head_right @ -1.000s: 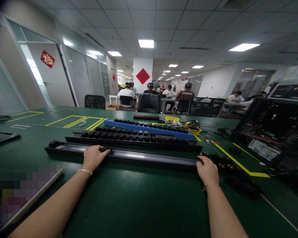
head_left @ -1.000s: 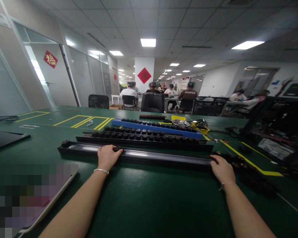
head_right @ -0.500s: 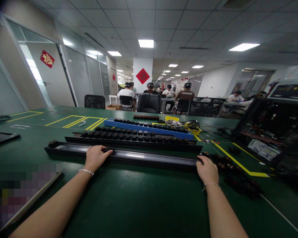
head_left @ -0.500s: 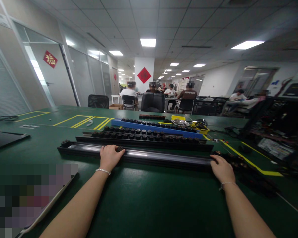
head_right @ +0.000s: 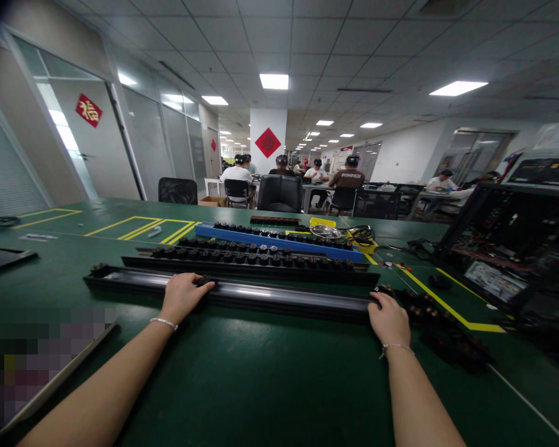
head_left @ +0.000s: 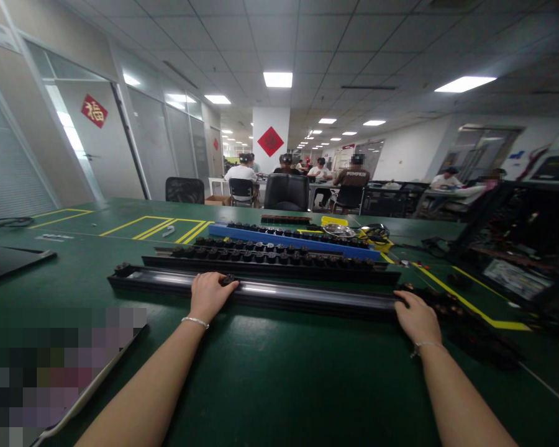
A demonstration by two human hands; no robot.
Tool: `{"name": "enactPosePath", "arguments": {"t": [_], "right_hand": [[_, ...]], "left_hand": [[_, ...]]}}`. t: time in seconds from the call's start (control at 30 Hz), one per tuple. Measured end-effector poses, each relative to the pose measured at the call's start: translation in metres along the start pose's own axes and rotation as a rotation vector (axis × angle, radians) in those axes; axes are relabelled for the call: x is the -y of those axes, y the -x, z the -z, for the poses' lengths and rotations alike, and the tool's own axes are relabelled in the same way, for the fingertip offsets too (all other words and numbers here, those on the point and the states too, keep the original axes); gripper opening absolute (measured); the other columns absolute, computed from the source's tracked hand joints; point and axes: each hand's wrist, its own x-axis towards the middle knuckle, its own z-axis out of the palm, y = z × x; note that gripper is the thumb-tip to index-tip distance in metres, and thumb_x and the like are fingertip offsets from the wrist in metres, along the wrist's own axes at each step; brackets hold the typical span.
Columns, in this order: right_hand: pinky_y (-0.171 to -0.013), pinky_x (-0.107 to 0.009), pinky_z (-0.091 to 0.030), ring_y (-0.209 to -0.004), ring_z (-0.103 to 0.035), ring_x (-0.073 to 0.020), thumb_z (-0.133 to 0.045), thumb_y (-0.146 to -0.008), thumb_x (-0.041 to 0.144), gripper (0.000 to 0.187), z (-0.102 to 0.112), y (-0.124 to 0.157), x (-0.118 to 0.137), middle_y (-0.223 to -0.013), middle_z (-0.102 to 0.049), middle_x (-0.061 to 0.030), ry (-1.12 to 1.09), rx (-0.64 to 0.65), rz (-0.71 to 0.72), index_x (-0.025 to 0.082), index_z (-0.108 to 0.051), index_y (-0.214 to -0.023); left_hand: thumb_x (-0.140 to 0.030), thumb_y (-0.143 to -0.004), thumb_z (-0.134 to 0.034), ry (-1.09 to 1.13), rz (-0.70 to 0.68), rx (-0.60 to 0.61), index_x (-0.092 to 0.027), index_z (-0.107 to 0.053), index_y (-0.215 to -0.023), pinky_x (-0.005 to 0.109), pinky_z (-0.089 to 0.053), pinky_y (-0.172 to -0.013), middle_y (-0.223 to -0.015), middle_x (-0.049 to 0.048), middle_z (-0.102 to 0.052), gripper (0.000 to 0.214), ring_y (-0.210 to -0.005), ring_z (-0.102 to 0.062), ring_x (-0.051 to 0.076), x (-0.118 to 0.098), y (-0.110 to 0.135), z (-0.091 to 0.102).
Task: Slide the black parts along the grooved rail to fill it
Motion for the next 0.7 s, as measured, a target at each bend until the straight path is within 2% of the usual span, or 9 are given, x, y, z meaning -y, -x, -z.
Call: {"name": "enactPosePath", "arguments": {"t": [0.13, 0.23, 0.4, 0.7], "right_hand": [[-0.095, -0.041, -0.036, -0.109, -0.05, -0.0259, -0.037, -0.072, 0.032, 0.042, -0.0008, -0.0004, -0.0005, -0.119, -0.058, -0.0068, 0.002, -0.013, 0.014, 0.02, -0.065, -0.102], [-0.097, -0.039, -0.035, -0.11, -0.05, -0.0245, -0.037, -0.071, 0.03, 0.041, -0.001, -0.0011, 0.0001, -0.116, -0.06, -0.0076, -0.007, -0.025, 0.028, 0.018, -0.065, -0.099], [-0.098, -0.038, -0.035, -0.111, -0.05, -0.024, -0.038, -0.07, 0.03, 0.041, 0.0002, -0.0008, 0.0018, -0.116, -0.059, -0.0078, -0.021, -0.014, 0.008, 0.018, -0.065, -0.099], [-0.095, -0.04, -0.037, -0.11, -0.051, -0.0251, -0.038, -0.07, 0.031, 0.04, 0.0009, -0.0009, 0.0015, -0.117, -0.059, -0.0071, -0.018, -0.003, -0.002, 0.02, -0.065, -0.098]], "left_hand": [[-0.056, -0.072, -0.053, -0.03, -0.035, -0.01, -0.019, -0.068, -0.077, 0.036, -0.039, -0.08, -0.083, 0.0072, -0.068, 0.04, -0.086, -0.059, 0.026, 0.0003, -0.0002, 0.0002], [-0.057, -0.072, -0.054, -0.026, -0.069, -0.015, -0.019, -0.068, -0.075, 0.034, -0.04, -0.077, -0.08, 0.0066, -0.068, 0.04, -0.083, -0.059, 0.025, 0.0001, 0.0001, 0.0003], [-0.057, -0.072, -0.054, -0.009, -0.12, -0.039, -0.019, -0.068, -0.072, 0.034, -0.039, -0.081, -0.083, 0.0075, -0.068, 0.041, -0.086, -0.059, 0.024, 0.0007, 0.0002, -0.002], [-0.056, -0.072, -0.055, 0.014, -0.106, -0.017, -0.02, -0.07, -0.076, 0.034, -0.039, -0.086, -0.09, 0.0083, -0.069, 0.039, -0.096, -0.058, 0.025, 0.0017, -0.0003, -0.003]]}}
